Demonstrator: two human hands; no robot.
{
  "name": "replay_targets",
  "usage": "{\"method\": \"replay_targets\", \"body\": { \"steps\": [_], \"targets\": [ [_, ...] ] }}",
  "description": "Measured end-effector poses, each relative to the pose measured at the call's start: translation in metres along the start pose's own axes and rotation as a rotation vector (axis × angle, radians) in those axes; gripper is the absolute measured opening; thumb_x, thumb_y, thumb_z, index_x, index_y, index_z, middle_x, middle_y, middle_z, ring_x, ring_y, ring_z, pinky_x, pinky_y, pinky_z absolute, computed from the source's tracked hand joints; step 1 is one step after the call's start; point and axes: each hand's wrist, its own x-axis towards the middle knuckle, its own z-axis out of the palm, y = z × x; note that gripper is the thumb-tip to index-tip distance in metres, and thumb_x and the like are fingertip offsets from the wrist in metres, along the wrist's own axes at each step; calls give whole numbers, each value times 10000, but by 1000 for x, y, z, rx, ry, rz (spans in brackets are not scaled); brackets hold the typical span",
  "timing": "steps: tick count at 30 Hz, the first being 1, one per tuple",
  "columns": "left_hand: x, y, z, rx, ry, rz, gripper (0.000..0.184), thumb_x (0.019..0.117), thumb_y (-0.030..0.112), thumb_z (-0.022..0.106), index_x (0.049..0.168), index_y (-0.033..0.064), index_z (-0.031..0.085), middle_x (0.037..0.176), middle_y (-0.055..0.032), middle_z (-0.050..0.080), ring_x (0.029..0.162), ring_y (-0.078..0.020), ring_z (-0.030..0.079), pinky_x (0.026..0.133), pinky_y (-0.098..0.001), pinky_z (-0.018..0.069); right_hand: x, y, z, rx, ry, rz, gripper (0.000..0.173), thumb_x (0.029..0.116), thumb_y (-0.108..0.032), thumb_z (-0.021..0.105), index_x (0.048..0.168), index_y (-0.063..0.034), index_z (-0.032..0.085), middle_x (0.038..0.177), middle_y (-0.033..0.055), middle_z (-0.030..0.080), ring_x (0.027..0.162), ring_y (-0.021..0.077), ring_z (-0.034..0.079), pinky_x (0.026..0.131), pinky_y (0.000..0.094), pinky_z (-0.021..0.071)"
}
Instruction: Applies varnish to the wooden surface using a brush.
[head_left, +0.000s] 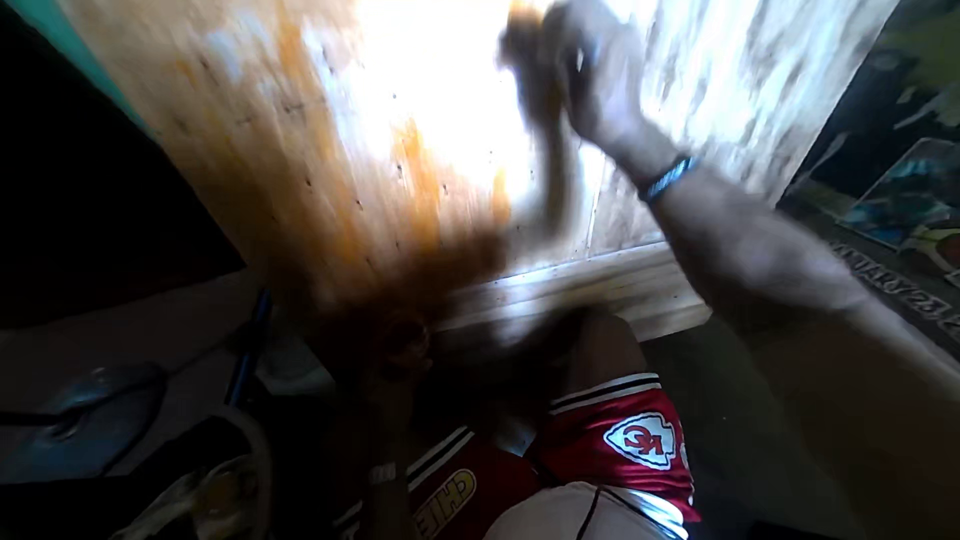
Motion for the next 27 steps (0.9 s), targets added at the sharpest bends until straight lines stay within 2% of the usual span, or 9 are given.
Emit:
{"method": "replay_targets", "body": {
  "steps": [2, 5, 7, 11, 15, 17, 19, 23, 27],
  "targets": [
    [1, 3, 11, 31, -66, 3, 871, 703, 299, 945, 1434, 54, 539, 1256, -142, 682, 1125, -177, 677, 980, -386, 567, -93, -21, 22, 85, -206, -37, 279, 994, -94, 545, 1215, -1, 687, 1264, 191, 678, 1239, 325, 625, 1080, 483, 498],
    [-4, 11, 29, 23, -139, 89, 880, 707, 305, 941, 1453, 70, 538, 1280, -133, 680, 1135, -166, 679, 984, -378, 571, -223, -44, 48, 117, -408, -139, 220, 957, -112, 629, 1148, -54, 724, 1195, 152, 687, 1149, 317, 653, 1013, 468, 537],
    [-4, 9, 46, -47, -160, 186, 888, 700, 313, 940, 1438, 21, 542, 1270, -139, 688, 1133, -156, 686, 982, -357, 580, -254, -48, 60, 150, -412, -122, 272, 969, -135, 623, 1216, -76, 720, 1210, 128, 700, 1140, 283, 674, 974, 420, 565],
    [-9, 21, 70, -78, -217, 171, 825, 740, 242, 918, 1448, 52, 540, 1260, -126, 691, 1105, -158, 693, 963, -362, 585, -253, -53, 60, 192, -480, -30, 216, 1028, -175, 574, 1172, -97, 715, 1151, 94, 711, 1049, 264, 694, 890, 425, 582],
    [-10, 26, 86, -90, -250, 241, 837, 745, 220, 928, 1470, 102, 528, 1327, -84, 666, 1169, -151, 664, 1008, -386, 568, -264, -44, 56, 346, -647, 62, 187, 1015, -145, 589, 1126, -68, 719, 1133, 109, 729, 1012, 278, 717, 909, 486, 581],
    [-8, 30, 92, -94, -253, 314, 832, 759, 215, 918, 1482, 103, 522, 1349, -89, 658, 1193, -157, 658, 1029, -390, 556, -256, -42, 41, 399, -549, 165, 194, 993, -104, 617, 1144, -59, 731, 1192, 109, 717, 1075, 236, 707, 969, 450, 581],
    [-12, 36, 96, -137, -274, 378, 799, 787, 187, 890, 1480, 62, 512, 1351, -121, 653, 1191, -173, 662, 1029, -379, 555, -236, -46, 21, 488, -373, 270, 155, 988, -102, 646, 1080, -13, 732, 1146, 119, 721, 1065, 179, 702, 979, 383, 578],
    [-12, 54, 101, -156, -322, 412, 805, 803, 266, 873, 1494, 78, 505, 1353, -111, 650, 1197, -174, 652, 1031, -386, 547, -191, -59, -17, 714, -100, 290, 173, 990, -74, 653, 1130, 26, 657, 1064, 77, 732, 919, 153, 725, 835, 361, 633],
    [-2, 67, 125, -273, -261, 504, 759, 745, 240, 905, 1398, 24, 584, 1271, -92, 695, 1135, -117, 684, 997, -323, 581, -177, -87, -52, 735, -121, 202, 166, 975, -62, 661, 1130, -7, 637, 1026, -1, 721, 836, 69, 702, 740, 277, 626]
  ]
}}
